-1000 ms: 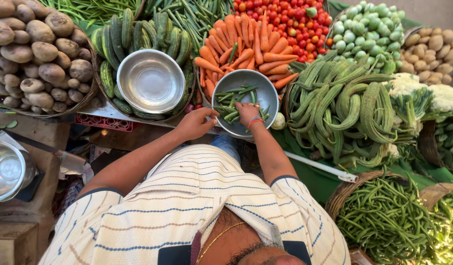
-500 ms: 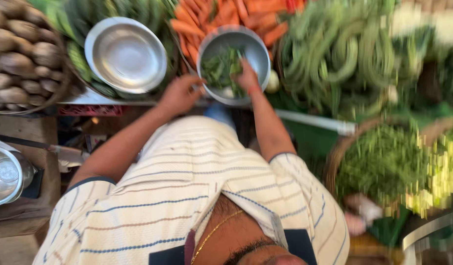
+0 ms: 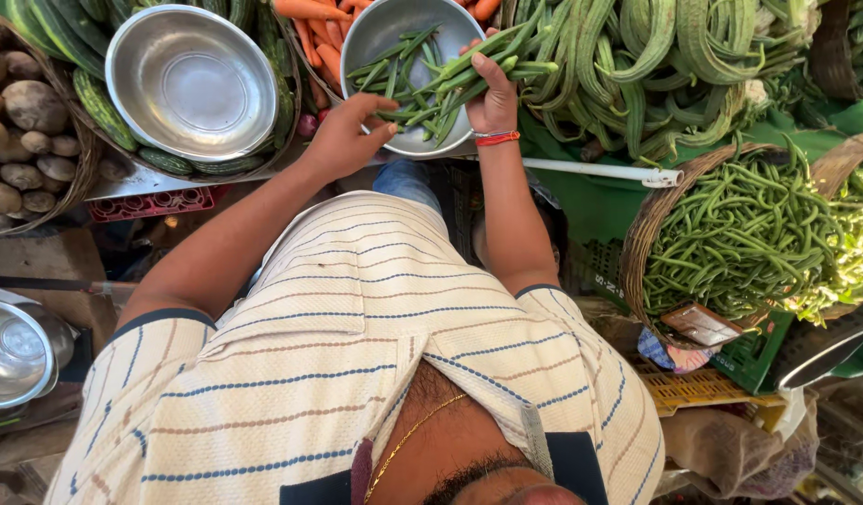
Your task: The person sorts okra at a vegetable stall, picking okra from a large basket and placing selected pieces into a metal bowl, trimming off bad pieces by hand. The person then moves to a crate of tomatoes and places tomatoes one at a time into a large metal plate.
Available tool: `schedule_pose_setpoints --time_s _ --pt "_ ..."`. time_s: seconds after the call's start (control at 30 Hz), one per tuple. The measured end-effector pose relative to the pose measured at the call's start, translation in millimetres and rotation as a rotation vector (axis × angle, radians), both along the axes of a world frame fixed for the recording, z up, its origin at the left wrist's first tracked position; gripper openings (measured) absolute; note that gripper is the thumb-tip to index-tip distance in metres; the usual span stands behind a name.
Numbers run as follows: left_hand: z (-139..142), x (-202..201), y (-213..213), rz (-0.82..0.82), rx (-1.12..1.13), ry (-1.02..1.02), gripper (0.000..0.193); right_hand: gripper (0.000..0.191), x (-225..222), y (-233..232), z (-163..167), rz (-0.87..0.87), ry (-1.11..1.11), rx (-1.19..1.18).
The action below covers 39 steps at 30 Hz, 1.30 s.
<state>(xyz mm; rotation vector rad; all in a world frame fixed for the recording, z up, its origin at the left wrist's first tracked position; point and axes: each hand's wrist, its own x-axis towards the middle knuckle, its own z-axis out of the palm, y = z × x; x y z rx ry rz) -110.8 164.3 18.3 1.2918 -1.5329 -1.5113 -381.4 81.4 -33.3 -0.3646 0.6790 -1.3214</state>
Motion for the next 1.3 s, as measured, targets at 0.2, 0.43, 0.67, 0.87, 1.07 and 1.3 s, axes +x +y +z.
schedule_pose_setpoints --time_s 0.2,0.43,0.67,0.87,1.07,1.3 --pt "9 -32 -22 0.016 0.319 0.342 0.057 0.049 3 12 11 0.051 -0.221 -0.06" --pt "22 -45 -22 0.001 0.45 0.51 0.041 0.049 23 11 32 0.097 -0.318 -0.116" --pt "20 -41 -27 0.06 0.452 0.558 0.023 0.047 28 9 41 0.116 -0.329 -0.153" --pt "20 -40 -32 0.107 0.393 0.479 0.022 0.047 31 5 43 0.113 -0.32 -0.158" --pt "33 -34 -36 0.176 0.204 0.459 0.033 0.045 29 9 54 0.162 -0.355 -0.078" --pt "41 -35 -40 0.159 -0.055 0.297 0.026 0.053 49 13 74 0.209 -0.31 -0.158"
